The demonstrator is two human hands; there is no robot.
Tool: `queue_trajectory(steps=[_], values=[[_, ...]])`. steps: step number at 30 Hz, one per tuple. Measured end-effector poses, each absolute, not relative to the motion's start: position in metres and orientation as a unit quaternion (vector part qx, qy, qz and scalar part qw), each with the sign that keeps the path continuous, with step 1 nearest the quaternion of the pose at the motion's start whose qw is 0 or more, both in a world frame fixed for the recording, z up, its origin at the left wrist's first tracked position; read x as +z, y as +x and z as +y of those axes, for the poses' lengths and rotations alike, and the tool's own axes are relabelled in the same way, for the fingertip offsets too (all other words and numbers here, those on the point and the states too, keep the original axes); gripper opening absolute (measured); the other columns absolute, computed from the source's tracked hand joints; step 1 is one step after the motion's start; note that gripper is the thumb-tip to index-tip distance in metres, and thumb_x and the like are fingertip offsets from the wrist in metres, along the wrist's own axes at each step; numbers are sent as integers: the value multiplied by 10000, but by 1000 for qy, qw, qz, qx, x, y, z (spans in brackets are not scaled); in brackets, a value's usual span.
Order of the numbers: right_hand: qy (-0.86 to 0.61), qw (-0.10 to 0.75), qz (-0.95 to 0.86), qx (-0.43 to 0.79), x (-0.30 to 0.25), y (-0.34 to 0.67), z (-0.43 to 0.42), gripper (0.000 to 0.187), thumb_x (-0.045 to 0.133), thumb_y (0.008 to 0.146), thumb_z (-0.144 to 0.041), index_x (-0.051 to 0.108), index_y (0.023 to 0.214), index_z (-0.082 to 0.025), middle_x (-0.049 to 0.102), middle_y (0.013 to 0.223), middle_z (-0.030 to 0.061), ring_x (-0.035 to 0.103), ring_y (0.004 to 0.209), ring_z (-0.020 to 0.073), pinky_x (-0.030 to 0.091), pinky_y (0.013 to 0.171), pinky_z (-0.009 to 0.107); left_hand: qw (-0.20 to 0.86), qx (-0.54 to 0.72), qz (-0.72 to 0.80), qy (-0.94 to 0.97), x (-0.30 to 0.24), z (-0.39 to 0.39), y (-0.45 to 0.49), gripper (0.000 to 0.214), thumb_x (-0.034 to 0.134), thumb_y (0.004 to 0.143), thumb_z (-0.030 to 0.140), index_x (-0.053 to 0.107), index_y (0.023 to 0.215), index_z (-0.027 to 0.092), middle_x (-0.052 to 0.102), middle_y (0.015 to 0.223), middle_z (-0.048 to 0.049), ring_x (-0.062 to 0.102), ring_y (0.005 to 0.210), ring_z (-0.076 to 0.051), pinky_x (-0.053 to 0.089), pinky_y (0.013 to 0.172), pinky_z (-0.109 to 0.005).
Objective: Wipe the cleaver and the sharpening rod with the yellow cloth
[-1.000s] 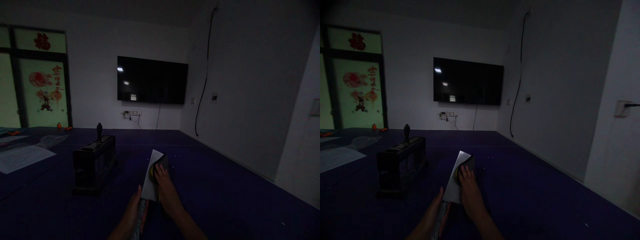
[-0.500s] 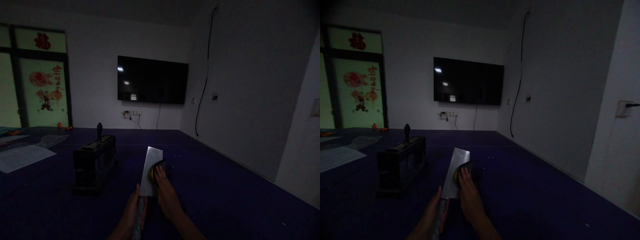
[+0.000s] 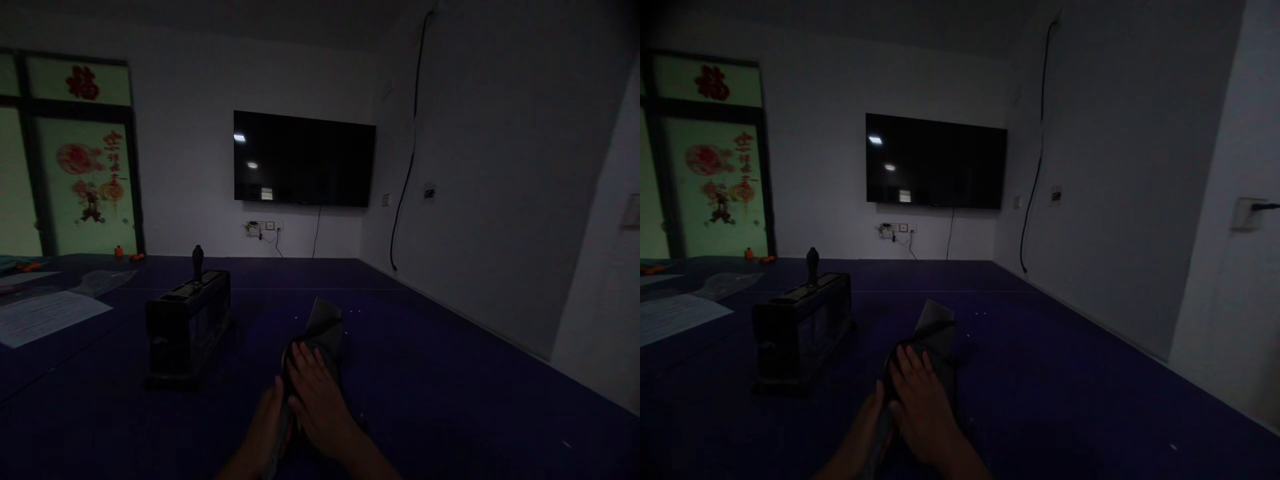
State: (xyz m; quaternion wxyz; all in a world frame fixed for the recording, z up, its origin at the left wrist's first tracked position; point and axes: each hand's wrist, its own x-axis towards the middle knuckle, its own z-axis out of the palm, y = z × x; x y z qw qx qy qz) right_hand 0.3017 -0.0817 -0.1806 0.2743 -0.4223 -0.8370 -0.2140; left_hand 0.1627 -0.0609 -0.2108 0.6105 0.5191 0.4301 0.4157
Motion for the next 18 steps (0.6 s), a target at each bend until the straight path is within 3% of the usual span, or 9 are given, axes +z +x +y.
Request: queue_trajectory(steps=[6, 12, 18], values=[[-463, 344, -774, -262, -177, 312, -76, 602, 380, 941, -316, 114, 1464, -183, 134, 1520, 103, 131, 1390, 272, 231, 1094, 546, 580, 397, 427, 569, -207, -70, 160, 758, 310, 589, 886, 538, 733, 177, 506, 543, 21, 464, 479, -122, 364, 473, -246], [-488, 406, -716, -289, -174, 322, -73, 644, 361, 944, -308, 3, 1470, -210, 52, 1534, 94, 102, 1391, 296, 206, 1087, 580, 554, 364, 427, 615, -197, -84, 158, 734, 292, 676, 834, 562, 830, 169, 497, 573, 28, 435, 495, -112, 340, 478, -232], [-514, 436, -678, -293, -169, 331, -71, 660, 318, 948, -337, -76, 1462, -208, -47, 1539, 82, 28, 1397, 299, 194, 1081, 597, 540, 344, 418, 645, -196, -88, 155, 646, 298, 756, 766, 571, 770, 180, 517, 607, 12, 450, 539, -117, 376, 525, -229]])
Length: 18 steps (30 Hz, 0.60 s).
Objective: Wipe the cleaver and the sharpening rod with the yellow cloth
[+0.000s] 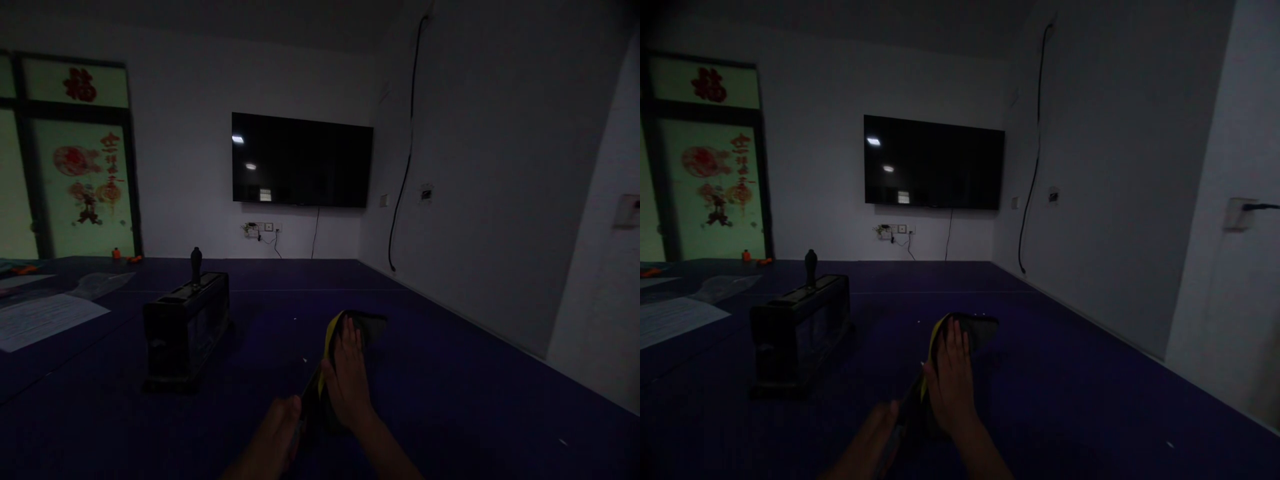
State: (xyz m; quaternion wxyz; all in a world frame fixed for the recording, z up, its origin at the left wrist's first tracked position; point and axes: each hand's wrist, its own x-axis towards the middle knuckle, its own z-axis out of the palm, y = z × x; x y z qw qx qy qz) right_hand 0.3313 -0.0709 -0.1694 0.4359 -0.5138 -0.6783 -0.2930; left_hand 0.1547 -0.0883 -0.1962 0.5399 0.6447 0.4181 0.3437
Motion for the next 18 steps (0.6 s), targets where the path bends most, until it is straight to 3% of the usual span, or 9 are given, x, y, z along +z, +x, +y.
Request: queue_trajectory(steps=[4, 11, 18], values=[[-532, 453, -660, -276, -168, 336, -67, 648, 281, 954, -352, -95, 1459, -195, -46, 1540, 93, 43, 1397, 299, 157, 1095, 592, 554, 348, 416, 631, -196, -88, 156, 687, 327, 714, 796, 601, 815, 174, 574, 675, -22, 495, 579, -132, 398, 535, -238], [-557, 477, -648, -206, -177, 342, -57, 657, 290, 957, -366, -111, 1454, -215, -63, 1538, 85, 23, 1395, 294, 199, 1094, 568, 601, 352, 438, 569, -193, -81, 164, 784, 307, 589, 886, 561, 795, 173, 446, 464, 46, 377, 396, -96, 267, 393, -205], [-537, 450, -692, -171, -187, 333, -56, 645, 320, 958, -338, -69, 1460, -225, -21, 1538, 87, 29, 1395, 277, 192, 1104, 547, 601, 396, 447, 531, -196, -69, 164, 776, 318, 560, 903, 557, 730, 185, 488, 441, 29, 436, 375, -120, 339, 389, -230]])
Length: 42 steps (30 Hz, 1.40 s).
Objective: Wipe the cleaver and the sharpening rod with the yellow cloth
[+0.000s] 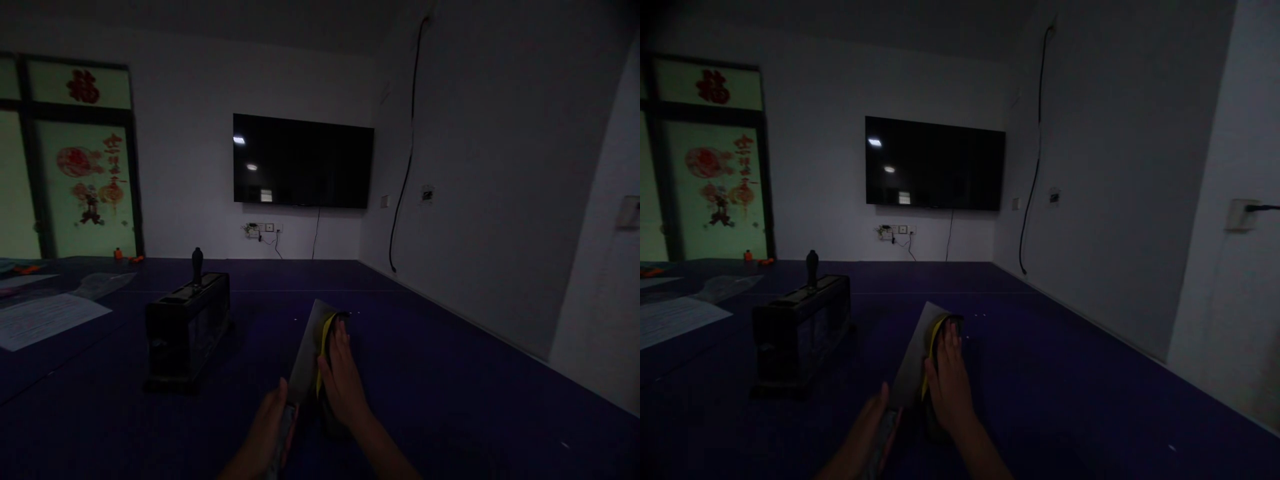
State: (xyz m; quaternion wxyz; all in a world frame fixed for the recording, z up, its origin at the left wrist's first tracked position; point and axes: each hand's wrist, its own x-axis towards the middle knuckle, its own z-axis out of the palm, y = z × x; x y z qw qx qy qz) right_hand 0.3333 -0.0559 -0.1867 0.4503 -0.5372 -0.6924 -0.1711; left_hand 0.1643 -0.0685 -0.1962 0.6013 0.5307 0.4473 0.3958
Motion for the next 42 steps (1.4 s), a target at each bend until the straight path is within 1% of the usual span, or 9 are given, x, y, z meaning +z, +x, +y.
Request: queue_trajectory(steps=[2, 5, 9, 13, 20, 29, 36, 40, 42], values=[[-527, 442, -707, -166, -188, 330, -57, 640, 333, 957, -320, -49, 1462, -230, -10, 1538, 87, 47, 1394, 273, 207, 1103, 538, 604, 421, 426, 526, -195, -67, 164, 731, 334, 601, 879, 554, 669, 185, 473, 403, 24, 434, 356, -122, 342, 378, -230], [-512, 429, -729, -154, -190, 324, -59, 619, 333, 958, -296, -19, 1464, -238, 24, 1537, 84, 81, 1392, 259, 242, 1097, 520, 629, 438, 388, 512, -194, -63, 165, 691, 335, 649, 848, 505, 555, 185, 410, 330, 33, 357, 276, -96, 288, 321, -211], [-494, 413, -751, -142, -192, 318, -62, 589, 325, 957, -275, 38, 1468, -222, 76, 1532, 91, 117, 1388, 243, 268, 1092, 496, 664, 449, 365, 473, -192, -59, 165, 677, 367, 655, 834, 476, 523, 179, 405, 304, 33, 332, 232, -85, 266, 280, -192], [-480, 400, -767, -144, -191, 315, -65, 570, 309, 953, -227, 66, 1468, -225, 108, 1530, 74, 114, 1389, 227, 276, 1092, 477, 694, 442, 358, 442, -189, -58, 163, 679, 367, 662, 830, 514, 575, 173, 414, 287, 28, 344, 222, -97, 274, 260, -191], [-476, 389, -776, -143, -188, 315, -68, 604, 306, 930, -176, 38, 1469, -216, 105, 1533, 64, 97, 1391, 220, 279, 1091, 470, 707, 450, 331, 434, -184, -62, 161, 678, 385, 689, 801, 576, 734, 152, 419, 298, 46, 339, 212, -93, 263, 259, -182], [-468, 398, -773, -156, -190, 317, -67, 626, 324, 916, -158, 36, 1469, -215, 123, 1526, 75, 146, 1381, 224, 313, 1076, 460, 693, 467, 330, 439, -179, -62, 160, 631, 460, 674, 768, 578, 738, 151, 432, 302, 43, 346, 217, -94, 259, 256, -181], [-467, 394, -775, -161, -192, 318, -66, 606, 320, 931, -175, 41, 1467, -218, 131, 1522, 72, 174, 1375, 215, 317, 1080, 435, 697, 463, 334, 434, -180, -59, 157, 606, 433, 715, 739, 581, 732, 152, 425, 296, 43, 358, 222, -97, 271, 266, -178], [-480, 400, -766, -152, -196, 320, -65, 593, 326, 950, -226, 31, 1464, -218, 179, 1511, 75, 204, 1366, 216, 335, 1075, 423, 726, 450, 331, 402, -177, -59, 155, 589, 423, 721, 734, 556, 716, 161, 412, 301, 51, 349, 213, -100, 257, 259, -182], [-485, 405, -763, -138, -201, 321, -63, 576, 326, 955, -249, 53, 1462, -225, 219, 1500, 71, 225, 1359, 215, 343, 1072, 422, 739, 446, 323, 389, -176, -59, 154, 578, 421, 726, 729, 548, 718, 165, 405, 305, 55, 340, 214, -96, 250, 261, -181]])
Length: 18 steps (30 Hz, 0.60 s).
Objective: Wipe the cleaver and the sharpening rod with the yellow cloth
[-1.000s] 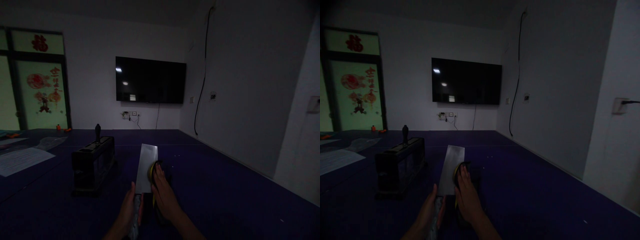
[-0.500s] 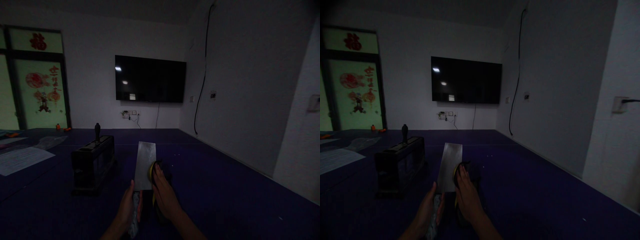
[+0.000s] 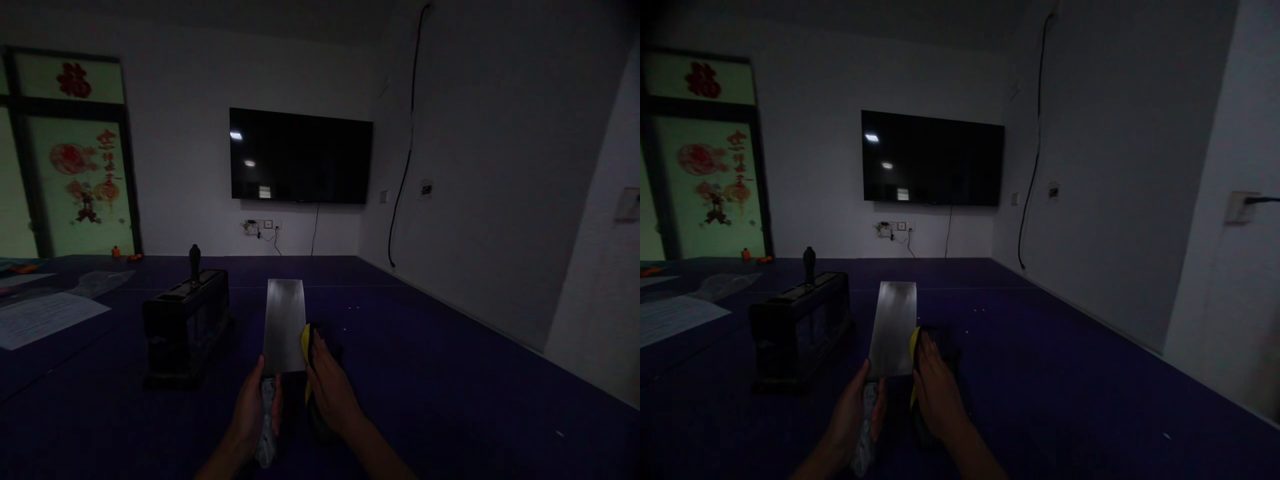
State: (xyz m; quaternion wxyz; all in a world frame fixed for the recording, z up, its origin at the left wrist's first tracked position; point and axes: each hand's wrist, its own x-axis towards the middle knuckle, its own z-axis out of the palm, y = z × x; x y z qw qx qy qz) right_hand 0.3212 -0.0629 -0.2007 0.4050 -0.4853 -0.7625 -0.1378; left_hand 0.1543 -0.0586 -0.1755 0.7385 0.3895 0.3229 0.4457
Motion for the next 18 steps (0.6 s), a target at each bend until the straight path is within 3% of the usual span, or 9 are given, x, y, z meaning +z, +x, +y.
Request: queue_trajectory(steps=[6, 12, 18], values=[[-485, 502, -716, -9, -209, 322, -58, 474, 328, 957, -341, 300, 1420, -245, 391, 1431, 50, 354, 1310, 204, 353, 1063, 406, 750, 440, 292, 398, -176, -56, 152, 558, 396, 747, 726, 489, 634, 187, 391, 327, 57, 322, 231, -80, 239, 278, -179], [-449, 676, -480, 332, -196, 314, -59, 502, 457, 860, -533, 552, 1242, -222, 601, 1239, 75, 549, 1149, 249, 441, 962, 429, 752, 439, 279, 405, -176, -54, 152, 542, 381, 768, 702, 505, 668, 185, 387, 335, 63, 299, 229, -81, 251, 270, -189], [-381, 668, -319, 554, -184, 311, -57, 427, 599, 755, -479, 658, 1021, -149, 719, 951, 72, 665, 926, 244, 505, 853, 369, 627, 498, 376, 467, -177, -58, 155, 627, 400, 689, 785, 540, 661, 174, 424, 332, 49, 344, 255, -95, 271, 295, -201]])
